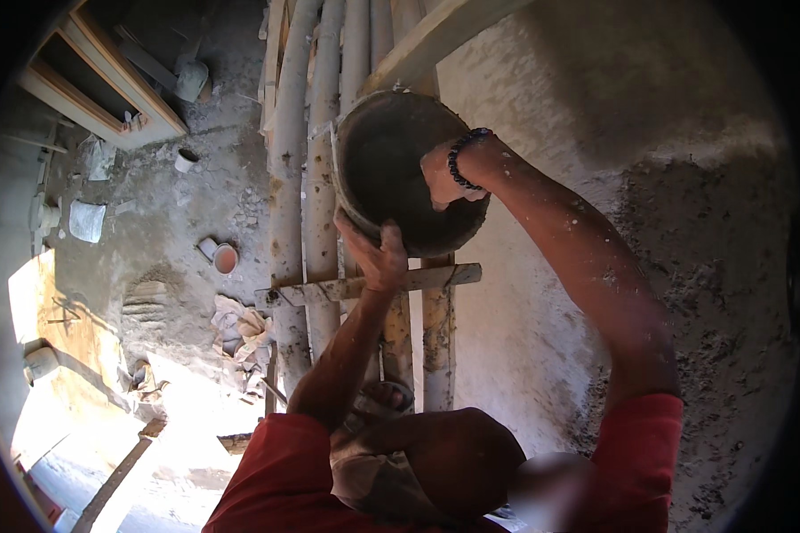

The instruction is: The person applies wet plaster from a bucket onto a wall using a trowel. They scrape plaster from the bucket and spread it across the wall surface several times.

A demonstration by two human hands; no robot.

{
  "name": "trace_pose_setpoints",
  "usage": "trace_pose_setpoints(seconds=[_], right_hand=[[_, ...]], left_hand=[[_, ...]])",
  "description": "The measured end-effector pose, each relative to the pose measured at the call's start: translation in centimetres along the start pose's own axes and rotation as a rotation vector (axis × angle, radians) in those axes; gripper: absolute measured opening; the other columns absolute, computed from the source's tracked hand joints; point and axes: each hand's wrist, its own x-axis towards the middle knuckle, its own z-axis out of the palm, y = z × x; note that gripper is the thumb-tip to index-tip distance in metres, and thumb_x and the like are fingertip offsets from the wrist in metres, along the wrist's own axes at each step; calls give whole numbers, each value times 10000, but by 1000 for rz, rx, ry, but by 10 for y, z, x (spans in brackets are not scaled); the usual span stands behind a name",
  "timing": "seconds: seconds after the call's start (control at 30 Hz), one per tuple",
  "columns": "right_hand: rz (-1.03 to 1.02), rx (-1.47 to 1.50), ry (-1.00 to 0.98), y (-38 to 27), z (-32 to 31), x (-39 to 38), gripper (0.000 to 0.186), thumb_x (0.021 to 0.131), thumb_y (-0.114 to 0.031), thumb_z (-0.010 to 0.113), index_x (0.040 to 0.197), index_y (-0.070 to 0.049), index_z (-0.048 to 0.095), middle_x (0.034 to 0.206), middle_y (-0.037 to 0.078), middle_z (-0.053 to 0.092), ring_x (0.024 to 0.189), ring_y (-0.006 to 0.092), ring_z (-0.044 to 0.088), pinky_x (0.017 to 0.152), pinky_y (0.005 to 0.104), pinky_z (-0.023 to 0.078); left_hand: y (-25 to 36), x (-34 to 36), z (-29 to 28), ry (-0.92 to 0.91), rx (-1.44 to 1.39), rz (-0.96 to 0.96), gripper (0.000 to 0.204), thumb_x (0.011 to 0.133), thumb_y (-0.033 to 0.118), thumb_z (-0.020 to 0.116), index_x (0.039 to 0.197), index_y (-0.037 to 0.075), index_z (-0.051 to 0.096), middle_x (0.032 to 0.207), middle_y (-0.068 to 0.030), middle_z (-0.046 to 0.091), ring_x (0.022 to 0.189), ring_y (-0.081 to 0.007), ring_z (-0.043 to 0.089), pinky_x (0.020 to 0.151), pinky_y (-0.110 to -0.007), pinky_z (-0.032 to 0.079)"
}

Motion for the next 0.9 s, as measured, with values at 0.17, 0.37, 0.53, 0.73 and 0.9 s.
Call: trace_pose_setpoints(seconds=[0.17,0.37,0.53,0.73,0.9], right_hand=[[-114,225,379,24,11,-18,319,826,-299,620,1052,-80,669,922,162,680,940,293,646,825,410,505],[121,-45,741,93,17,-58,346,836,-302,600,1127,-119,640,1116,120,634,1130,295,550,956,429,452],[114,-69,567,99,49,-62,371,837,-285,596,1145,-81,632,1123,153,631,1058,316,613,910,410,500],[54,-19,109,30,20,-48,344,814,-301,594,1022,-46,691,1036,168,675,990,329,640,882,404,497],[-132,42,455,-1,14,-48,331,829,-296,598,1041,-55,678,981,164,685,942,336,647,872,425,502]], left_hand=[[7,2,0,-21,-44,-28,806,806,166,585,1359,-206,132,1294,-353,375,1191,-416,422,1055,-439,302],[14,9,-7,-76,-94,24,755,813,168,579,1342,-187,174,1291,-320,384,1173,-377,427,1048,-421,306],[12,2,-1,-45,-83,-9,793,814,152,583,1386,-175,142,1372,-307,320,1279,-359,339,1109,-398,230],[15,3,-3,-34,-22,-45,814,819,169,587,1382,-188,120,1372,-334,307,1276,-396,340,1104,-431,230],[26,8,-4,-65,-130,-98,825,817,161,589,1382,-192,102,1361,-346,316,1265,-407,356,1095,-432,249]])
